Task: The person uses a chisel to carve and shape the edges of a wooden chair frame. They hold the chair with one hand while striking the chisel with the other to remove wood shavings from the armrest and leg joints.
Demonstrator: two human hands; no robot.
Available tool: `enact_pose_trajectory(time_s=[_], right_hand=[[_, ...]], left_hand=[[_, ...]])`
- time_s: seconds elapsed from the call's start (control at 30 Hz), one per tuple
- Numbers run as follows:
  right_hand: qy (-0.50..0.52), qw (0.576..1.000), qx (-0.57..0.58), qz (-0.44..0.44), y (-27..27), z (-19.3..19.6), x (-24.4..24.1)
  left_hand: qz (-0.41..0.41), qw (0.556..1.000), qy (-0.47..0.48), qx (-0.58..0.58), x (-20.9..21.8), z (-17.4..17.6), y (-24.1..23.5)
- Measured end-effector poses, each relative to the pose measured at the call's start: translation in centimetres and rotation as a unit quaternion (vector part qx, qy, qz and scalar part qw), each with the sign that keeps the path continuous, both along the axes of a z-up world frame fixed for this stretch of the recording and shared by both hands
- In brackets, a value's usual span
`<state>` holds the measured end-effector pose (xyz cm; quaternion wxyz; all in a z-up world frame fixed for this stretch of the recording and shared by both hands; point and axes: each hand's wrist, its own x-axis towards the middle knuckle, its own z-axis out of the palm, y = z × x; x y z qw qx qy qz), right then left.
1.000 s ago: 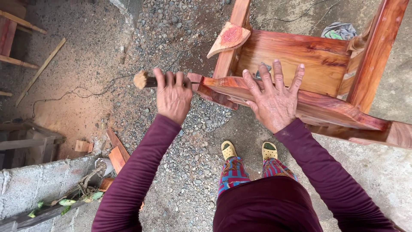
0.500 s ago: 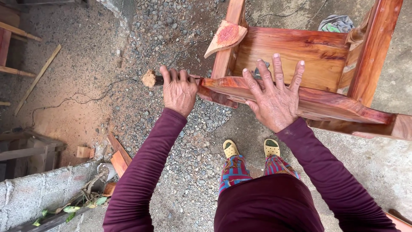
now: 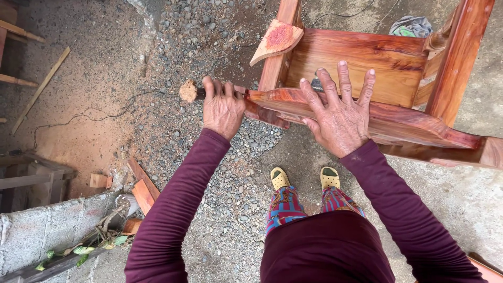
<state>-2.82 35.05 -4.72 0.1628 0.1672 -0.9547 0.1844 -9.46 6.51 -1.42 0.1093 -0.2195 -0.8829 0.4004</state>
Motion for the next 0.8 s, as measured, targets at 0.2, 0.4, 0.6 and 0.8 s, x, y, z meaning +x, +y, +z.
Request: enact_pose_trajectory(time_s=[0.2,0.4,0.6,0.8], right_hand=[[-0.001,1.000,0.004,-0.002,0.1,0.0,0.0],[0.001,1.000,0.021,-0.004,0.0,0.2,0.0],[0.009,1.000,0.006,0.001,0.1,-0.1,0.1],[0.013,1.000,0.003,-0.002,0.1,-0.2,-0.1]], left_hand=[[-0.013,1.000,0.012,0.011,0.4,0.9,0.0],[0.017,0.999,-0.006,0.043,-0.3,0.8,0.3],[-0.003,0.998,0.015,0.055,-0.5,0.6,0.4],[0.017,0.999,-0.022,0.030,0.0,0.7,0.4]])
